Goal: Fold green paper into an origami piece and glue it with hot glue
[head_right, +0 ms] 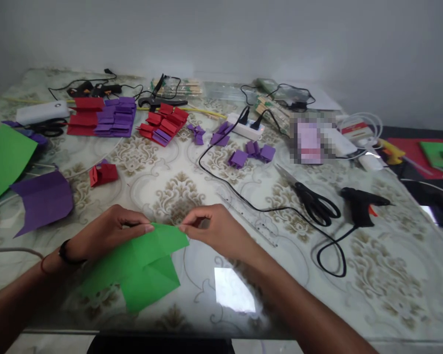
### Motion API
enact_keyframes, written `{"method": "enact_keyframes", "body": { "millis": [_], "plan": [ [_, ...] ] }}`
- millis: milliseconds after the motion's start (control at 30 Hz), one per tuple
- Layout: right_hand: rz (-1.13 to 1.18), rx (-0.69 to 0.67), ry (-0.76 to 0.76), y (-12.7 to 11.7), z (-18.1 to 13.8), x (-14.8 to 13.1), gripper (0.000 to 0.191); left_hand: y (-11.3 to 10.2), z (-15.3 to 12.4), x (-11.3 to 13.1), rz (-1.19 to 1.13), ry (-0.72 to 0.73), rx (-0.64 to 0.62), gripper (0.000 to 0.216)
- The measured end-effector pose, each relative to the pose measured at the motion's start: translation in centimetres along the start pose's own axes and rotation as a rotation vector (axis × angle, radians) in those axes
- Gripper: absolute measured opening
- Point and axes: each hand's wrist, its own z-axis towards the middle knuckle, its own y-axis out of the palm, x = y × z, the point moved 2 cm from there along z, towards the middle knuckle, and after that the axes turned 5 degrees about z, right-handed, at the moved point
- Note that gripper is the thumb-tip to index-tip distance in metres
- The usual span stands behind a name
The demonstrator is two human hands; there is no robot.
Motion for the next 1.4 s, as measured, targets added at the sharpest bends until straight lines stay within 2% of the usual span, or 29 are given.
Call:
{"method": "enact_keyframes", "body": {
  "millis": [100, 167, 267, 333, 400, 467, 533, 600, 667, 800, 1000, 1267, 1400],
  "plan": [
    [-0.083, 0.057, -0.013, -1.8, -0.8, 0.5, 0.021, 0.0, 0.1, -0.4, 0.029, -0.009, 0.016, 0.040],
    [-0.100, 0.106, -0.061, -1.7, -1.1, 0.3, 0.023, 0.5, 0.2, -0.4, 0.048, 0.010, 0.015, 0.038],
    [-0.039, 0.010, -0.082, 0.7, -0.9, -0.5, 0.024, 1.4, 0.4, 0.0, 0.046, 0.022, 0.000, 0.038],
    [-0.033, -0.042, -0.064, 2.5, -0.5, -0.8, 0.021, 1.5, 0.5, 0.2, -0.034, 0.020, -0.010, 0.036],
    [-0.022, -0.029, -0.068, 3.4, -0.2, -0.9, 0.023, 1.0, 0.4, 0.3, -0.146, 0.016, -0.017, 0.033],
    [0.022, 0.032, -0.085, 3.2, -0.2, -0.7, 0.027, 0.2, 0.2, 0.2, -0.162, -0.002, -0.003, 0.033],
    [0.066, 0.078, -0.092, 2.5, -0.3, -0.5, 0.028, -0.5, 0.0, 0.1, -0.075, -0.025, 0.041, 0.038],
    [0.091, 0.083, -0.083, 1.9, -0.6, -0.3, 0.026, -0.6, -0.1, 0.0, 0.002, -0.032, 0.069, 0.042],
    [0.108, 0.061, -0.066, 1.8, -0.7, -0.1, 0.024, 0.0, 0.1, -0.1, 0.018, -0.031, 0.038, 0.041],
    [0.120, 0.051, -0.037, 2.2, -0.6, 0.3, 0.023, 1.2, 0.3, -0.5, -0.026, -0.070, -0.038, 0.041],
    [0.094, 0.140, 0.005, 1.1, -0.7, 1.0, 0.021, 0.6, 0.0, -1.0, -0.169, -0.130, 0.031, 0.041],
    [-0.018, 0.047, 0.022, 1.4, -1.0, 0.6, 0.020, 1.0, -0.4, -0.8, -0.068, -0.164, 0.097, 0.043],
    [-0.037, 0.049, 0.018, 1.5, -1.1, 0.8, 0.021, 1.3, -0.4, -0.8, -0.226, -0.154, 0.088, 0.033]
  ]
}}
